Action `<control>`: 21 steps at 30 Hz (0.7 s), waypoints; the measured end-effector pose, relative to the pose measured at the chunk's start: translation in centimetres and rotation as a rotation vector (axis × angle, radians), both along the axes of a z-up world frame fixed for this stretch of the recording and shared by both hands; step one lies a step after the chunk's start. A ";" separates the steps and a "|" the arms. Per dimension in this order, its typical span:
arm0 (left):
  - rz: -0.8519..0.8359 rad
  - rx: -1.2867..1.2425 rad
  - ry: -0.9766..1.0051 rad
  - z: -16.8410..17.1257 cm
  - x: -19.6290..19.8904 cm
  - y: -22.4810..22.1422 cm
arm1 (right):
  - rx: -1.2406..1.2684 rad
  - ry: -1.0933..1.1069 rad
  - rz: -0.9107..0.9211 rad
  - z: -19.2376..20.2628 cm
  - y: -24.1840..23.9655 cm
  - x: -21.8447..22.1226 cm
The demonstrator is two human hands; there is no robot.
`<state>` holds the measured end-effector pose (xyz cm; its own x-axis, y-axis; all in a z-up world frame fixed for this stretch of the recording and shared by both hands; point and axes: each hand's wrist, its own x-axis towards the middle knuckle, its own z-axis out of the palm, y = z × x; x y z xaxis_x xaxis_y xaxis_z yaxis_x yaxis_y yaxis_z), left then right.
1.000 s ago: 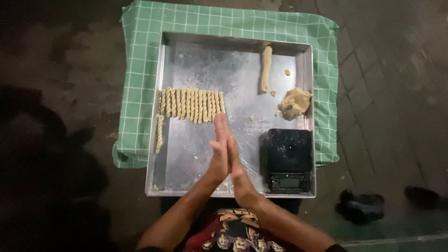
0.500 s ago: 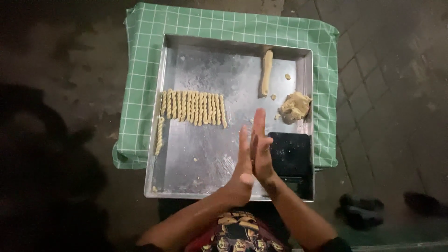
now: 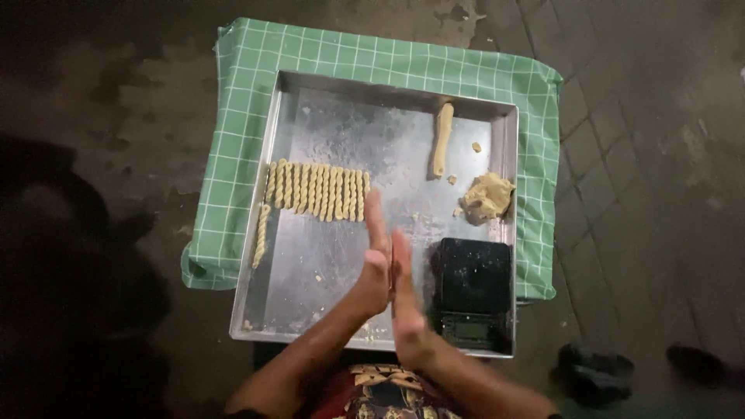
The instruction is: Weighing dough portions on a digital scale, rolling them into long thin strips, and twisting them into decorative shapes on a metal tray.
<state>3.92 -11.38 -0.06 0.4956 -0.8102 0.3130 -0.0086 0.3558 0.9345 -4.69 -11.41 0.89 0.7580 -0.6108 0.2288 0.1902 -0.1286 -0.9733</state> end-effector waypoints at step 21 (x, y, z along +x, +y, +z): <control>-0.220 0.022 0.120 2.0 1.5 0.8 | 0.144 -0.116 0.062 -1.2 -2.2 1.3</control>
